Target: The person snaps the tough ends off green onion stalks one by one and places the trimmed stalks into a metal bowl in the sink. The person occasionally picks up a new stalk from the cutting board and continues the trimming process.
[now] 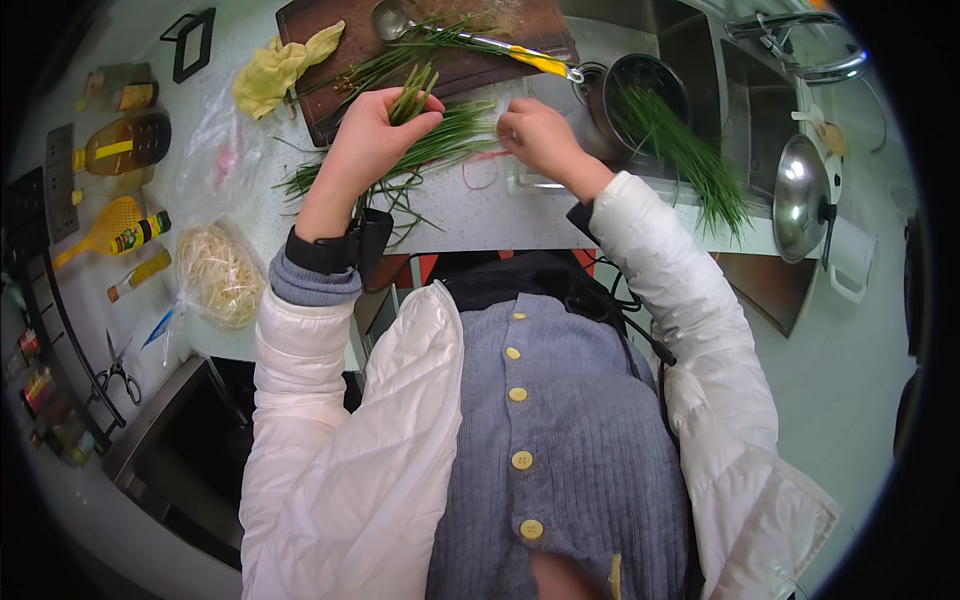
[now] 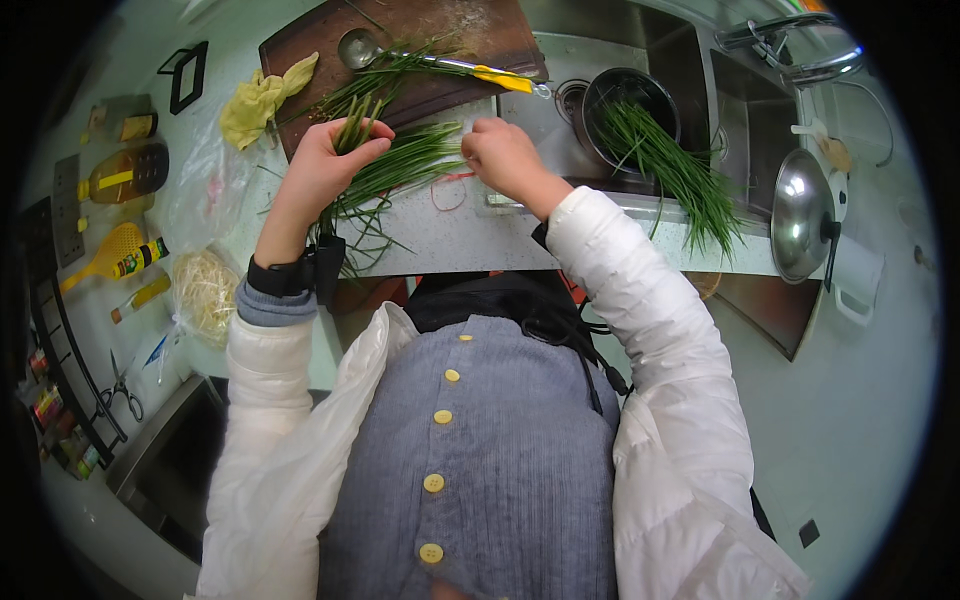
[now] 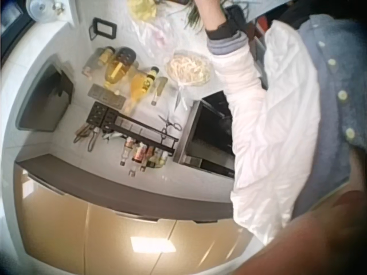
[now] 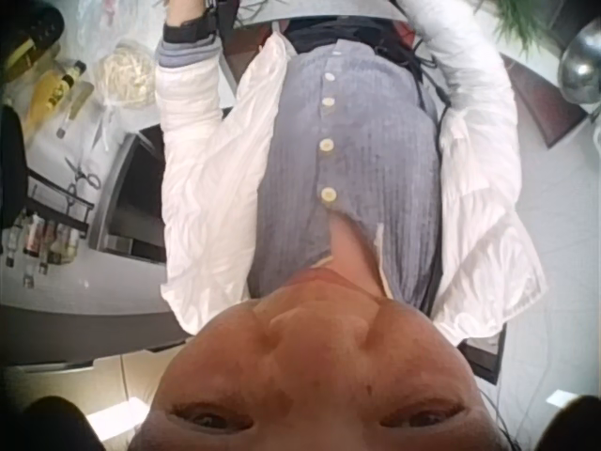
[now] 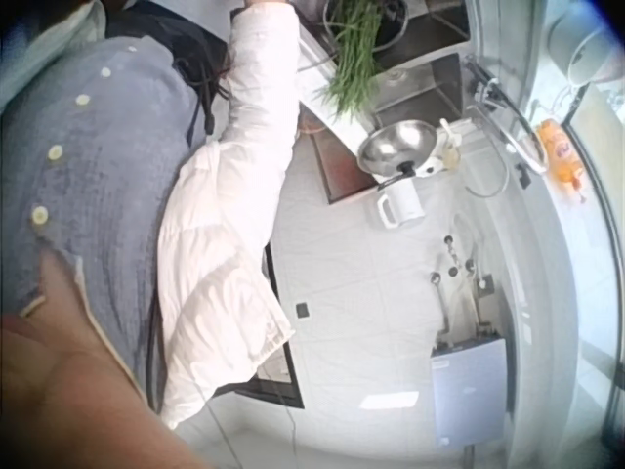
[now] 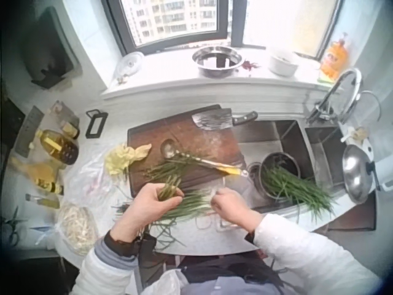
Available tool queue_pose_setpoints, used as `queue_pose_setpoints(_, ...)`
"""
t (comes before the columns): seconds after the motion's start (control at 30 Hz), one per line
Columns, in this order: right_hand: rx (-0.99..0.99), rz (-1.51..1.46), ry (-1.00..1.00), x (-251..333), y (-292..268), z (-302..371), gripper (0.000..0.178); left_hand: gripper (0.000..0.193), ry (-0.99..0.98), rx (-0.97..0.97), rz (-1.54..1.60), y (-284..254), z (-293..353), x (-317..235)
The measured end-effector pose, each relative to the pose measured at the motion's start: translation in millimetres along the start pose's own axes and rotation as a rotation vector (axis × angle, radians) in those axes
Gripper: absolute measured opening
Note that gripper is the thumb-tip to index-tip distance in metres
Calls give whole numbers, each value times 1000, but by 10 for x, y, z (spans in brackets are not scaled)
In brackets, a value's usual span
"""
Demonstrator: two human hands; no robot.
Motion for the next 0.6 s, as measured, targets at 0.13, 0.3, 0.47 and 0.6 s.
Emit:
queue_pose_setpoints(0.13,11,-94,40,53,-93,-76,5,16,8,29,-138,111,-49,76)
queue_pose_setpoints(0.3,133,-704,112,297,-456,-195,12,21,57,66,-167,175,-10,-49)
queue_pose_setpoints(0.47,133,-875,67,605,-896,-298,15,18,-128,250,99,243,73,-150)
queue_pose_setpoints(0.6,-57,-1055,259,465,-1084,-305,16,14,-174,205,240,163,177,-269)
Point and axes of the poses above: each hand's wrist, its own z-axis away from the middle knuckle, its own y-axis out of the palm, x = y × z, the point moved 9 cm from there along -z, towards the middle knuckle, and after that the axes turned 2 degrees about -y, right-handed, at the moved point
